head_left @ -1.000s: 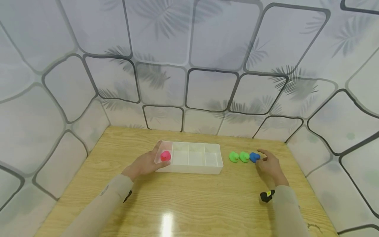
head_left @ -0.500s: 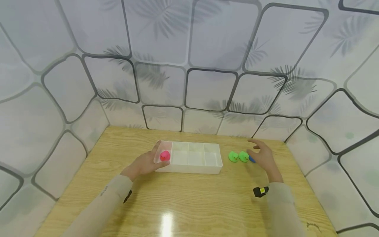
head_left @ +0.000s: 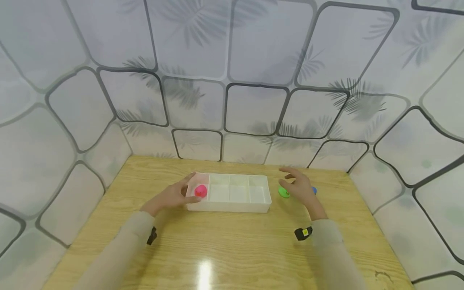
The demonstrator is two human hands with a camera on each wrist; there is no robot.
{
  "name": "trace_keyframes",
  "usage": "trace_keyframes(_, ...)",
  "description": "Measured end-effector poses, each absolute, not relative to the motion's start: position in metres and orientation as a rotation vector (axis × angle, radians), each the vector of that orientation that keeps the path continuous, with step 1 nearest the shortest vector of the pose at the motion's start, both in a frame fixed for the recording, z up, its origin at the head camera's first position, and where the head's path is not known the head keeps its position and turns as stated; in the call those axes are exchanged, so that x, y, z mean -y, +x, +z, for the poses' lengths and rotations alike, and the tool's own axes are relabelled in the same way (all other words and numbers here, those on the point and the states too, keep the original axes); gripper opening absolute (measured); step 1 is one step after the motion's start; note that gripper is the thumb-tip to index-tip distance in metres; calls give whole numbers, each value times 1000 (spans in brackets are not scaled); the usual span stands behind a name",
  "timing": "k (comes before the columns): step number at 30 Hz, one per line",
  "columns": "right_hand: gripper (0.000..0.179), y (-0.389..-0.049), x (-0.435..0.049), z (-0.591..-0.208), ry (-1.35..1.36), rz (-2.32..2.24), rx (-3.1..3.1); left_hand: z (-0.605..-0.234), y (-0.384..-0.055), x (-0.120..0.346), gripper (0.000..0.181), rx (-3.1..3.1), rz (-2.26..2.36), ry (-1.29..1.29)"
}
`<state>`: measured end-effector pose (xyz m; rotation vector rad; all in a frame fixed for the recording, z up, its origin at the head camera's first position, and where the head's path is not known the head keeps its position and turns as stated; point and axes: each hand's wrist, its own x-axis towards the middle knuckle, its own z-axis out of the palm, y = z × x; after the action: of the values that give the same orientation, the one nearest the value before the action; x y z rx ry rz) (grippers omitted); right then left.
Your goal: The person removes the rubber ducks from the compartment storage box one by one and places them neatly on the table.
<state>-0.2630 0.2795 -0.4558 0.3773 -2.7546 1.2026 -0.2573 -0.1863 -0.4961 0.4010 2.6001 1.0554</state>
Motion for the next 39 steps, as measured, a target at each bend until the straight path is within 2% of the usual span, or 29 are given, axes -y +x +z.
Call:
trace_keyframes(15,44,-267,-190,-446,704,1287,2717,-498,-264,204,115,-2418,1189,441)
trace_keyframes(39,39,-277,-87,-461,902,1300,2793,-499,-264,202,113,-2367,1249,442)
